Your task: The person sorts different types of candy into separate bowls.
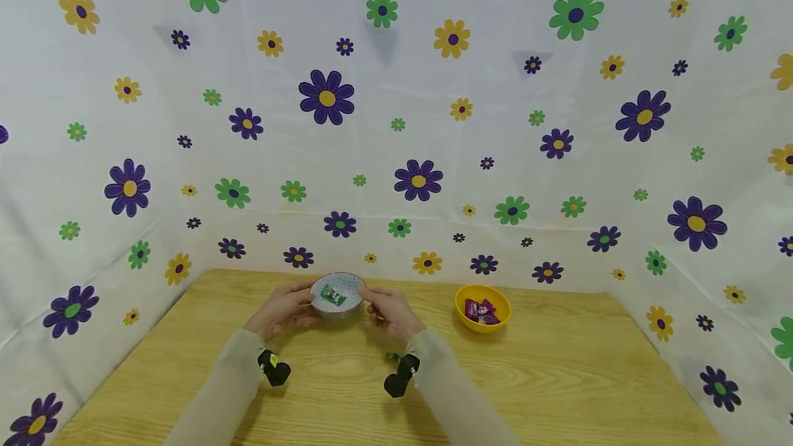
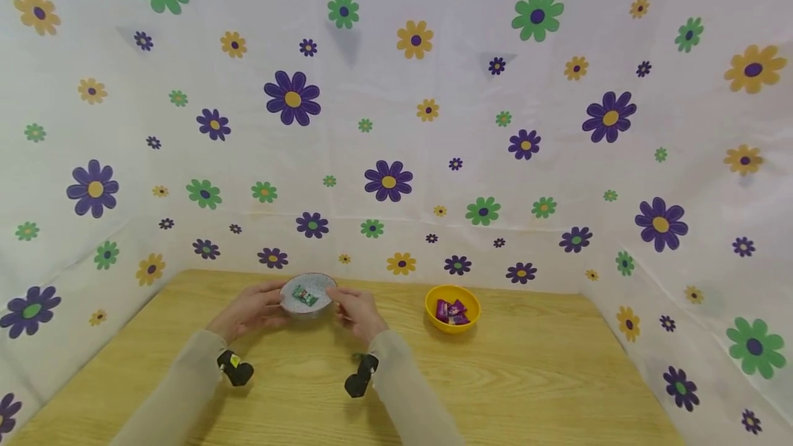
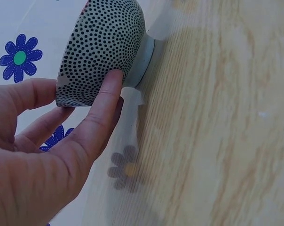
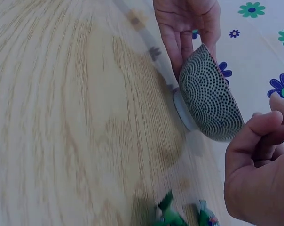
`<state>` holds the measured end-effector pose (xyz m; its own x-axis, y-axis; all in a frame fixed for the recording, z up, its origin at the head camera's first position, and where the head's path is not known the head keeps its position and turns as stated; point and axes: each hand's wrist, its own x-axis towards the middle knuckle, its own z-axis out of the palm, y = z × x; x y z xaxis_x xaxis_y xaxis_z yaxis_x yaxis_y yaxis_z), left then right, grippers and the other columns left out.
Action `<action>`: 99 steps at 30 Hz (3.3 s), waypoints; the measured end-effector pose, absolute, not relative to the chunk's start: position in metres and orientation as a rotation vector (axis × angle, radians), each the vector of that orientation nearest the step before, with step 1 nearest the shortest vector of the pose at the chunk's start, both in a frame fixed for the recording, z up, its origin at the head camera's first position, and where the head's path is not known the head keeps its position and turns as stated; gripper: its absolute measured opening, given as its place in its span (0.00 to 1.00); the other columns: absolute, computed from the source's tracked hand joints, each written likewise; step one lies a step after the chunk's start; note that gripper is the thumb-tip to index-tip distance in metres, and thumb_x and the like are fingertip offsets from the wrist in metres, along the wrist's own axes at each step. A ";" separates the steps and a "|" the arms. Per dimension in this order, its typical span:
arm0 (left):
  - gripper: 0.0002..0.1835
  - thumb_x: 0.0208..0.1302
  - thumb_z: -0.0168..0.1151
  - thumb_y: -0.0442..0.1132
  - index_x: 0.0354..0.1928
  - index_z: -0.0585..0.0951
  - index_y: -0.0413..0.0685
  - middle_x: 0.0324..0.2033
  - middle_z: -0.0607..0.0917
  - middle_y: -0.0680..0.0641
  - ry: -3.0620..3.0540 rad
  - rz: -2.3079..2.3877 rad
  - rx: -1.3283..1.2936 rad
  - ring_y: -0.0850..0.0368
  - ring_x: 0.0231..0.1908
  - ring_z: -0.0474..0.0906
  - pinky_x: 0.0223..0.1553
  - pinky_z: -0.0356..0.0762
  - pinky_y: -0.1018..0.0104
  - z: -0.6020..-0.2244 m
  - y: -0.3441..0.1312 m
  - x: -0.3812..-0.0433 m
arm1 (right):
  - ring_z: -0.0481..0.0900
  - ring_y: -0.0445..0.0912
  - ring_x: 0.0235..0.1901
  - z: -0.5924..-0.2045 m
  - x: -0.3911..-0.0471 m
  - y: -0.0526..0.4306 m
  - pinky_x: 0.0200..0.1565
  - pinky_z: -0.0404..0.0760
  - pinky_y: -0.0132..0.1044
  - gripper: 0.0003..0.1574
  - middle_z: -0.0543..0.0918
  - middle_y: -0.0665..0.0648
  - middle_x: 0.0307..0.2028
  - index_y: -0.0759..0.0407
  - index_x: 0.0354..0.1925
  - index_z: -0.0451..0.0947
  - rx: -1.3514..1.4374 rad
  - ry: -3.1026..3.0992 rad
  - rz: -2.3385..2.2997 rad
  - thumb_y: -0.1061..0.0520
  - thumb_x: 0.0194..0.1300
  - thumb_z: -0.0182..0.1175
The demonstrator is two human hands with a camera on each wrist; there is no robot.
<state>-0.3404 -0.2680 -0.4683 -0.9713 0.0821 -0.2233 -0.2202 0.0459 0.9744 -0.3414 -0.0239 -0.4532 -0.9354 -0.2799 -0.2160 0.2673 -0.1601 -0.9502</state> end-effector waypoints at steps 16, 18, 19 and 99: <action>0.30 0.75 0.48 0.34 0.75 0.56 0.38 0.67 0.65 0.29 2.096 2.037 -0.112 0.52 0.47 0.80 0.52 0.82 0.54 -0.470 -0.271 -0.342 | 0.75 0.42 0.36 -0.456 -0.346 0.025 0.40 0.78 0.29 0.27 0.81 0.55 0.47 0.59 0.63 0.75 -0.236 1.820 -1.886 0.51 0.69 0.61; 0.30 0.75 0.48 0.34 0.75 0.55 0.39 0.67 0.64 0.29 2.095 2.030 -0.120 0.52 0.48 0.80 0.53 0.82 0.55 -0.471 -0.271 -0.343 | 0.75 0.42 0.38 -0.459 -0.348 0.033 0.40 0.78 0.29 0.26 0.80 0.59 0.53 0.60 0.62 0.75 -0.291 1.837 -1.837 0.51 0.69 0.61; 0.30 0.75 0.48 0.35 0.75 0.55 0.40 0.67 0.64 0.30 2.095 2.027 -0.126 0.52 0.48 0.80 0.53 0.82 0.55 -0.471 -0.272 -0.343 | 0.75 0.43 0.39 -0.461 -0.348 0.037 0.40 0.79 0.30 0.26 0.79 0.60 0.54 0.60 0.62 0.75 -0.318 1.842 -1.813 0.52 0.69 0.61; 0.29 0.74 0.49 0.34 0.74 0.57 0.38 0.65 0.67 0.29 2.116 1.993 -0.100 0.53 0.46 0.81 0.53 0.81 0.54 -0.471 -0.268 -0.343 | 0.67 0.40 0.21 -0.481 -0.342 0.120 0.22 0.66 0.27 0.05 0.80 0.48 0.26 0.57 0.39 0.86 -0.787 2.170 -1.097 0.60 0.64 0.66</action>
<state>-0.3432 -0.2676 -0.4714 -0.9706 0.1088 -0.2149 -0.2080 0.0712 0.9755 -0.3421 0.1196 -0.4807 -0.6591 -0.7168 -0.2274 -0.2418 0.4884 -0.8385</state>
